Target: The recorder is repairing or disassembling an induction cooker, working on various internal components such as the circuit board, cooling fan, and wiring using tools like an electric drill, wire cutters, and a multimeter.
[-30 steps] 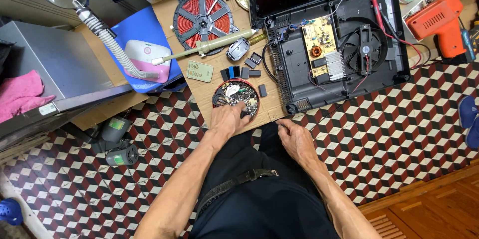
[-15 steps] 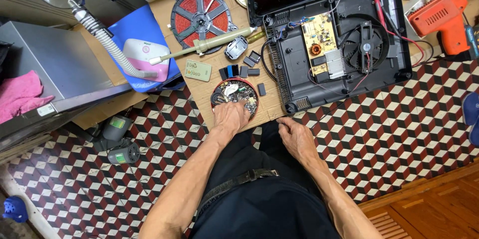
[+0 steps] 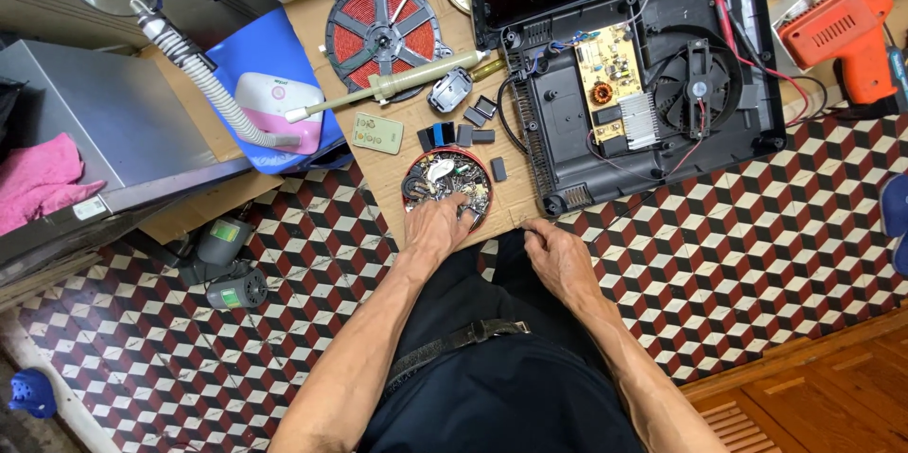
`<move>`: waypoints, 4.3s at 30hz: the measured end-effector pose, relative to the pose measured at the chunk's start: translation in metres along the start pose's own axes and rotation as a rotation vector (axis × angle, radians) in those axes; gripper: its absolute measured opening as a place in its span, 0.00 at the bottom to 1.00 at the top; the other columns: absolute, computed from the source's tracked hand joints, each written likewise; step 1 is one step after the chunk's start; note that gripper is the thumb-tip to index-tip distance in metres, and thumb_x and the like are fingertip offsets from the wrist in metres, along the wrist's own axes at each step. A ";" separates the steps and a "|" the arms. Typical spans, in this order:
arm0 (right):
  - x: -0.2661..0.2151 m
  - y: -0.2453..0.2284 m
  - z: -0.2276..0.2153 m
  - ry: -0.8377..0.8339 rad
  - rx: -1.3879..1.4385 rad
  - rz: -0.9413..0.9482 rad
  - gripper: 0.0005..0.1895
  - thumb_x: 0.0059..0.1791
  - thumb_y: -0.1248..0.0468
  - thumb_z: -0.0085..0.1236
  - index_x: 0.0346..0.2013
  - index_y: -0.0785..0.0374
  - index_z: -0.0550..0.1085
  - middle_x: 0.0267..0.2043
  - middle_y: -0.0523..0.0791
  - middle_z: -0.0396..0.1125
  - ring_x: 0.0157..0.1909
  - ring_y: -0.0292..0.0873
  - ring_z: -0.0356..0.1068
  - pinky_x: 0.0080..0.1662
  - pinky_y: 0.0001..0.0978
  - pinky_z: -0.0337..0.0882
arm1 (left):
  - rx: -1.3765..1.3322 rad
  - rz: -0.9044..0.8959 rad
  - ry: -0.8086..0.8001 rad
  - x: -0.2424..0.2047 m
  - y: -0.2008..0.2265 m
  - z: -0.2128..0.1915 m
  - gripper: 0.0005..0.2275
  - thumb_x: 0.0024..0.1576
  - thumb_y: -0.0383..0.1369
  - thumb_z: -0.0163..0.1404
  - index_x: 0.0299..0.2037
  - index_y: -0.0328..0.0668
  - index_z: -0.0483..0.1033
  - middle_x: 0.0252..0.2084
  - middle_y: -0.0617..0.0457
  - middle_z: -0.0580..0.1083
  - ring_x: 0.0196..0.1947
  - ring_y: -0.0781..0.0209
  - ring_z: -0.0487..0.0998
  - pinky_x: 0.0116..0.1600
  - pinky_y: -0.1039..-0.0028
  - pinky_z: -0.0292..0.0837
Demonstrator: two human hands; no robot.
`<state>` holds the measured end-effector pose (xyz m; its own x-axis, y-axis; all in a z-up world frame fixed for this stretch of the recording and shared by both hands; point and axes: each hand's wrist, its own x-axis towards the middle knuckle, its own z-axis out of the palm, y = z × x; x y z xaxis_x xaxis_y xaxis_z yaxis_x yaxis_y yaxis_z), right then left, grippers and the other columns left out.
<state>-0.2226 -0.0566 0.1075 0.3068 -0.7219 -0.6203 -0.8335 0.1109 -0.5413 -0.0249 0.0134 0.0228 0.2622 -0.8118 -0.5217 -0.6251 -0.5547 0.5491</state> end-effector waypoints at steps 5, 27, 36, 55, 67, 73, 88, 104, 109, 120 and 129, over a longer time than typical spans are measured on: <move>0.005 0.000 0.009 -0.009 -0.033 -0.046 0.16 0.51 0.61 0.51 0.51 0.62 0.78 0.25 0.55 0.73 0.27 0.50 0.75 0.38 0.42 0.73 | 0.077 0.099 0.032 -0.001 -0.010 0.002 0.12 0.54 0.39 0.52 0.43 0.46 0.83 0.31 0.36 0.79 0.33 0.38 0.81 0.44 0.52 0.75; 0.005 -0.011 0.010 -0.061 -0.078 -0.020 0.17 0.52 0.62 0.51 0.53 0.60 0.77 0.20 0.53 0.70 0.20 0.46 0.70 0.31 0.41 0.70 | 0.004 0.059 -0.022 -0.001 -0.004 0.009 0.21 0.54 0.36 0.52 0.59 0.42 0.74 0.27 0.33 0.77 0.30 0.36 0.80 0.41 0.51 0.75; 0.006 -0.003 0.014 -0.054 -0.092 -0.076 0.16 0.52 0.62 0.51 0.52 0.60 0.77 0.21 0.54 0.71 0.22 0.47 0.72 0.33 0.42 0.71 | 0.043 0.121 -0.043 0.012 -0.016 0.025 0.17 0.55 0.34 0.52 0.54 0.40 0.75 0.29 0.36 0.78 0.33 0.37 0.81 0.44 0.50 0.75; 0.004 -0.010 0.012 -0.060 -0.100 -0.058 0.16 0.52 0.62 0.52 0.53 0.61 0.77 0.24 0.54 0.73 0.24 0.47 0.73 0.34 0.40 0.72 | -0.061 0.071 -0.081 0.005 -0.011 0.010 0.22 0.55 0.34 0.53 0.61 0.48 0.74 0.31 0.36 0.78 0.34 0.36 0.80 0.45 0.53 0.75; 0.001 -0.006 0.015 -0.071 -0.092 -0.043 0.17 0.52 0.62 0.51 0.54 0.60 0.77 0.22 0.54 0.72 0.23 0.47 0.72 0.33 0.42 0.72 | -0.059 0.058 -0.067 0.003 -0.013 0.012 0.24 0.55 0.36 0.54 0.61 0.38 0.67 0.30 0.32 0.78 0.34 0.33 0.80 0.43 0.49 0.74; 0.001 0.001 0.016 -0.056 -0.068 -0.088 0.17 0.52 0.63 0.51 0.53 0.61 0.77 0.22 0.52 0.72 0.22 0.45 0.72 0.33 0.41 0.71 | -0.068 0.061 0.007 0.012 -0.006 0.012 0.16 0.56 0.34 0.51 0.53 0.38 0.74 0.29 0.32 0.77 0.34 0.34 0.80 0.45 0.49 0.74; 0.006 0.009 0.012 -0.055 -0.079 -0.021 0.17 0.52 0.61 0.52 0.54 0.59 0.77 0.17 0.53 0.69 0.20 0.46 0.69 0.31 0.43 0.70 | 0.041 0.069 0.054 0.019 -0.010 0.020 0.08 0.55 0.30 0.54 0.43 0.42 0.79 0.27 0.36 0.77 0.32 0.37 0.81 0.40 0.50 0.74; 0.012 0.005 0.003 -0.047 -0.075 0.002 0.17 0.51 0.61 0.52 0.53 0.59 0.77 0.23 0.53 0.72 0.25 0.49 0.74 0.36 0.43 0.72 | 0.382 0.325 0.067 0.052 -0.023 0.051 0.04 0.49 0.25 0.52 0.27 0.41 0.80 0.29 0.39 0.79 0.31 0.43 0.82 0.37 0.57 0.77; 0.012 0.002 0.000 -0.035 -0.067 -0.010 0.17 0.51 0.62 0.52 0.54 0.61 0.76 0.24 0.53 0.73 0.26 0.48 0.74 0.36 0.42 0.73 | 0.314 0.448 0.004 0.059 -0.027 0.042 0.03 0.50 0.27 0.53 0.27 0.40 0.80 0.26 0.40 0.78 0.29 0.43 0.82 0.36 0.56 0.77; 0.010 0.005 0.006 -0.071 0.151 0.032 0.16 0.53 0.62 0.52 0.53 0.62 0.78 0.25 0.48 0.72 0.24 0.38 0.68 0.30 0.32 0.68 | -0.145 0.166 0.239 0.027 0.007 -0.011 0.07 0.53 0.34 0.56 0.33 0.39 0.84 0.20 0.42 0.77 0.22 0.48 0.79 0.31 0.60 0.73; 0.012 -0.047 -0.002 -0.083 0.819 -0.083 0.14 0.54 0.64 0.54 0.53 0.66 0.77 0.30 0.40 0.72 0.23 0.29 0.63 0.25 0.18 0.60 | -1.327 -0.307 -0.111 -0.031 0.037 -0.055 0.08 0.59 0.35 0.57 0.39 0.36 0.81 0.21 0.61 0.72 0.16 0.77 0.67 0.18 0.85 0.49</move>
<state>-0.1805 -0.0721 0.1268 0.4119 -0.7004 -0.5829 -0.2175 0.5456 -0.8093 -0.0159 0.0083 0.0953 0.1624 -0.6412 -0.7499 0.6327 -0.5156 0.5778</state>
